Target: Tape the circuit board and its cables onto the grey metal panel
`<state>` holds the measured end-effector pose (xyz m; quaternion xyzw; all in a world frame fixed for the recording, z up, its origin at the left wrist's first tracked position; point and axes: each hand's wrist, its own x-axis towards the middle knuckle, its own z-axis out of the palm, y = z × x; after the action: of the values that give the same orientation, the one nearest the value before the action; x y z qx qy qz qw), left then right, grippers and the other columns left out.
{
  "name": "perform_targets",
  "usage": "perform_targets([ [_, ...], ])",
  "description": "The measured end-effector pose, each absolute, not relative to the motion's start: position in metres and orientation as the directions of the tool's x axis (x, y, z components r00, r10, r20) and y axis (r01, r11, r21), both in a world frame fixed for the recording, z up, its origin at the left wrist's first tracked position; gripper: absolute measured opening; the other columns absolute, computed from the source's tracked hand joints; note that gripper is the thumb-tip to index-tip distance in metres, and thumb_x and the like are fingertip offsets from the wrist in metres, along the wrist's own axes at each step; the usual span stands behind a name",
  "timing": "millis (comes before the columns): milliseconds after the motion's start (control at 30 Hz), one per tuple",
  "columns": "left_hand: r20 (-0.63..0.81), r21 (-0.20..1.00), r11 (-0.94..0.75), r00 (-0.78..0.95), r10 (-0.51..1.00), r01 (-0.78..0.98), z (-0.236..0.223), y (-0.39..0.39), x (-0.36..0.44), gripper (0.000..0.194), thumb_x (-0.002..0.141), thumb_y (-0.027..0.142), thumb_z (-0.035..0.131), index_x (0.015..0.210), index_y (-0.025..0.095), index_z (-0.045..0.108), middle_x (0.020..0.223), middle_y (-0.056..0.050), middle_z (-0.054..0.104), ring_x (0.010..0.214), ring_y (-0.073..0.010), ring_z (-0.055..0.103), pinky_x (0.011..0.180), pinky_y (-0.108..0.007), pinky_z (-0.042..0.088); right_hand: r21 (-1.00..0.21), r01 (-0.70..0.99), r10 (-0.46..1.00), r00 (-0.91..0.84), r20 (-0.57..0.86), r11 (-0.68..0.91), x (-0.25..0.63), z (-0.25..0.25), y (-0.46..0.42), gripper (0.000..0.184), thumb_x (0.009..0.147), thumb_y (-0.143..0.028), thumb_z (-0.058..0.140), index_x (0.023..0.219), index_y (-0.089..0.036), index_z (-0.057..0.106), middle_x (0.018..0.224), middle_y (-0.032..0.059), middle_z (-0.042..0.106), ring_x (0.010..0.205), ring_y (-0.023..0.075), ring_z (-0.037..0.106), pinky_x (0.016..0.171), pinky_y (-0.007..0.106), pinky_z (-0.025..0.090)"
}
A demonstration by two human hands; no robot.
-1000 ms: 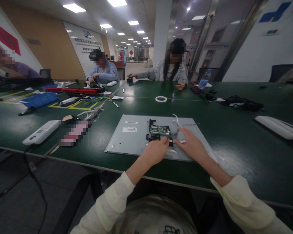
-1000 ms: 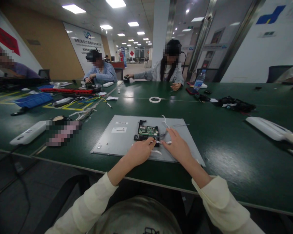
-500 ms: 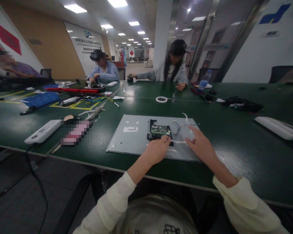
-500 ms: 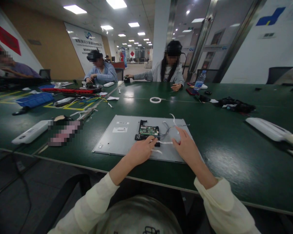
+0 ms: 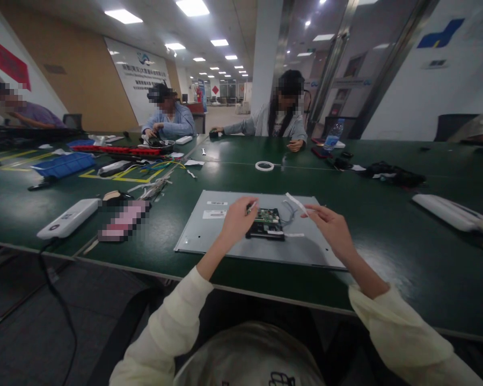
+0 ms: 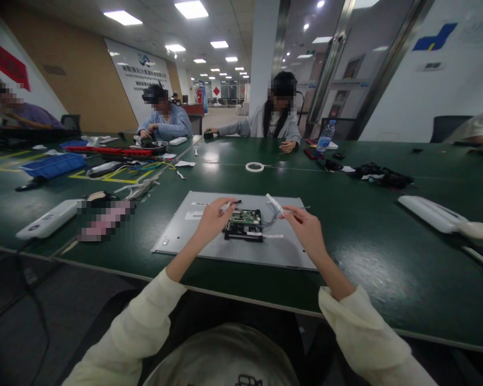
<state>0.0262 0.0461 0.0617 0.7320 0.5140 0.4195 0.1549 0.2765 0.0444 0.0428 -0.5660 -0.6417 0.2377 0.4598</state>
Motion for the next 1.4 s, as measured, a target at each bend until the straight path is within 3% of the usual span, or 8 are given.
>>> perform_targets([
  [100, 0.428, 0.767, -0.388, 0.044, 0.903, 0.511, 0.079, 0.076, 0.02, 0.022, 0.085, 0.025, 0.048, 0.097, 0.017, 0.064, 0.097, -0.003, 0.066, 0.084, -0.0129, 0.058, 0.072, -0.021, 0.044, -0.874, 0.403, 0.956, -0.006, 0.294, 0.271, 0.261, 0.059, 0.057, 0.041, 0.073, -0.047, 0.058, 0.095, -0.013, 0.068, 0.082, 0.0065, 0.067, 0.073, 0.0179, 0.059, 0.062, 0.025, 0.041],
  [167, 0.296, 0.865, -0.284, 0.037, 0.955, 0.413, 0.087, 0.094, 0.019, 0.025, 0.085, 0.031, 0.048, 0.098, 0.015, 0.064, 0.094, -0.005, 0.066, 0.063, -0.0077, 0.053, 0.056, -0.017, 0.039, -0.872, 0.39, 0.953, -0.063, 0.297, 0.297, 0.246, 0.071, 0.068, 0.036, 0.071, -0.045, 0.06, 0.087, -0.013, 0.069, 0.078, 0.0058, 0.067, 0.072, 0.017, 0.058, 0.062, 0.025, 0.04],
  [267, 0.07, 0.961, -0.113, 0.17, 0.983, 0.252, 0.088, 0.113, 0.019, 0.044, 0.086, 0.049, 0.042, 0.101, 0.014, 0.063, 0.097, -0.008, 0.065, 0.04, -0.0006, 0.031, 0.039, -0.017, 0.02, -0.847, 0.417, 0.944, -0.127, 0.305, 0.33, 0.221, 0.079, 0.089, 0.032, 0.071, -0.042, 0.06, 0.083, -0.014, 0.07, 0.068, 0.0037, 0.064, 0.066, 0.015, 0.055, 0.06, 0.023, 0.037],
  [400, -0.015, 0.984, -0.034, 0.275, 0.961, 0.173, 0.07, 0.124, 0.012, 0.059, 0.079, 0.063, 0.042, 0.095, 0.011, 0.065, 0.087, -0.011, 0.065, 0.037, 0.0006, 0.022, 0.038, -0.018, 0.011, -0.843, 0.45, 0.956, -0.137, 0.26, 0.294, 0.196, 0.068, 0.12, 0.028, 0.068, -0.039, 0.061, 0.076, -0.013, 0.07, 0.063, 0.003, 0.063, 0.06, 0.0134, 0.052, 0.057, 0.023, 0.035],
  [500, -0.023, 0.972, -0.027, 0.209, 0.978, 0.233, 0.054, 0.128, 0.001, 0.058, 0.076, 0.062, 0.047, 0.089, 0.009, 0.066, 0.069, -0.006, 0.062, 0.038, -0.0012, 0.022, 0.039, -0.019, 0.013, -0.821, 0.503, 0.962, -0.139, 0.233, 0.271, 0.188, 0.051, 0.137, 0.029, 0.068, -0.04, 0.061, 0.077, -0.014, 0.071, 0.063, 0.0024, 0.064, 0.059, 0.0126, 0.049, 0.056, 0.023, 0.033],
  [633, 0.049, 0.923, -0.106, 0.162, 0.986, 0.369, 0.042, 0.131, -0.012, 0.038, 0.071, 0.048, 0.058, 0.071, 0.011, 0.065, 0.053, 0.001, 0.052, 0.042, -0.0032, 0.027, 0.041, -0.019, 0.017, -0.753, 0.589, 0.956, -0.183, 0.229, 0.293, 0.185, 0.035, 0.147, 0.032, 0.071, -0.043, 0.058, 0.08, -0.016, 0.072, 0.066, 0.0018, 0.066, 0.056, 0.0114, 0.047, 0.055, 0.023, 0.032],
  [1000, 0.112, 0.784, -0.153, 0.106, 0.988, 0.602, 0.039, 0.131, -0.013, 0.023, 0.07, 0.027, 0.052, 0.065, 0.011, 0.069, 0.052, 0.001, 0.056, 0.054, -0.0099, 0.047, 0.055, -0.021, 0.033, -0.583, 0.748, 0.946, -0.203, 0.252, 0.316, 0.179, 0.028, 0.146, 0.026, 0.076, -0.037, 0.057, 0.081, -0.017, 0.072, 0.07, 0.0029, 0.067, 0.065, 0.0142, 0.057, 0.059, 0.022, 0.037],
  [1400, 0.15, 0.679, -0.175, 0.098, 0.984, 0.713, 0.027, 0.144, -0.015, 0.021, 0.068, 0.029, 0.054, 0.066, 0.014, 0.069, 0.056, 0.0, 0.059, 0.058, -0.0121, 0.051, 0.056, -0.021, 0.034, -0.502, 0.799, 0.938, -0.221, 0.266, 0.331, 0.173, 0.027, 0.146, 0.02, 0.078, -0.032, 0.057, 0.081, -0.019, 0.072, 0.078, 0.004, 0.068, 0.076, 0.0166, 0.061, 0.066, 0.023, 0.039],
])
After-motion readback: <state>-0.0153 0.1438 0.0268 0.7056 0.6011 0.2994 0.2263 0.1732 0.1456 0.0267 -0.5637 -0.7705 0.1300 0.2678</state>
